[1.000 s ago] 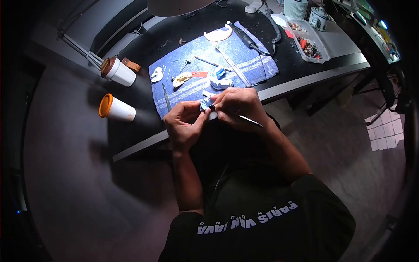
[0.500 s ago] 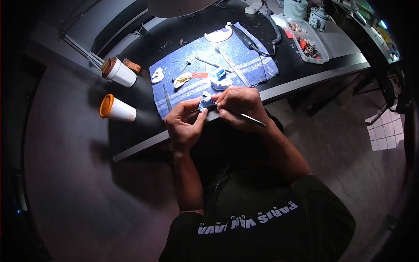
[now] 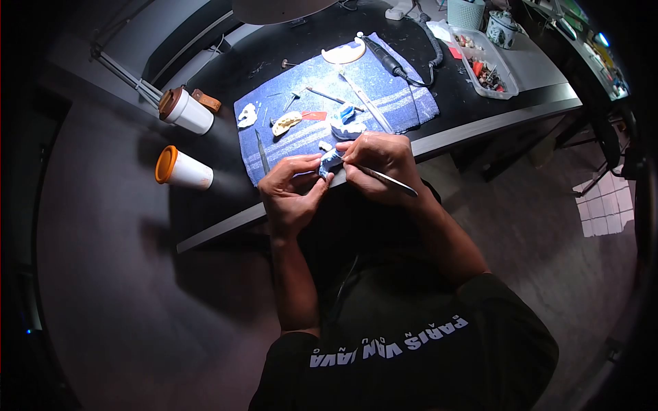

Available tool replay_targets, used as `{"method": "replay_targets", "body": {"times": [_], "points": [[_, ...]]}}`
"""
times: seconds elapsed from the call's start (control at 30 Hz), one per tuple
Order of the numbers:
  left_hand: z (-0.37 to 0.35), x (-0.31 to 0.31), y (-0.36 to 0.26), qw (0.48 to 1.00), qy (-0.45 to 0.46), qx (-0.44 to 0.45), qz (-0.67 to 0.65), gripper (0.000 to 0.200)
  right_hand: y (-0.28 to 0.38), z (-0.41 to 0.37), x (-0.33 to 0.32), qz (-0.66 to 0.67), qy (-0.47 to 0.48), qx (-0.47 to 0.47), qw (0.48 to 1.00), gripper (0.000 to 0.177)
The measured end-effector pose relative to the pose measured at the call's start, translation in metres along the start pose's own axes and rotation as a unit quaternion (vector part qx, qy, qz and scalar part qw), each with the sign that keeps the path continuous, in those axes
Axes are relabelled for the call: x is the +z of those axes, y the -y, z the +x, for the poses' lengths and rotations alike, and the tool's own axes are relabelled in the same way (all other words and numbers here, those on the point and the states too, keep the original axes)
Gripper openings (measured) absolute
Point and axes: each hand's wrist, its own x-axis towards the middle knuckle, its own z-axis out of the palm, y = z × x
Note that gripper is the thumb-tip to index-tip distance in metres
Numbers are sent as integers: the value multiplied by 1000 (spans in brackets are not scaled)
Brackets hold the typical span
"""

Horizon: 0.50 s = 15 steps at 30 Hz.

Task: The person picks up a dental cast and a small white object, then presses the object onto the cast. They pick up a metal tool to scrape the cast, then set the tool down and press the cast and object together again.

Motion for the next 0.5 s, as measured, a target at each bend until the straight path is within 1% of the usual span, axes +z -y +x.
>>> {"method": "replay_targets", "body": {"times": [0.13, 0.23, 0.33, 0.43, 0.5], "points": [[-1, -1, 1, 1000, 8, 6, -5, 29, -1, -1, 0, -1, 1, 3, 1000, 8], [-2, -1, -2, 999, 6, -31, -11, 33, -3, 0, -1, -7, 15, -9, 1000, 8], [0, -1, 0, 1000, 3, -7, 11, 28, -1, 1, 0, -1, 8, -11, 1000, 8], [0, 1, 1, 999, -16, -43, -11, 28, -1, 2, -2, 1, 24, -28, 999, 8], [-1, 0, 2, 999, -17, -47, -4, 28, 0, 1, -2, -2, 19, -20, 1000, 9]]}}
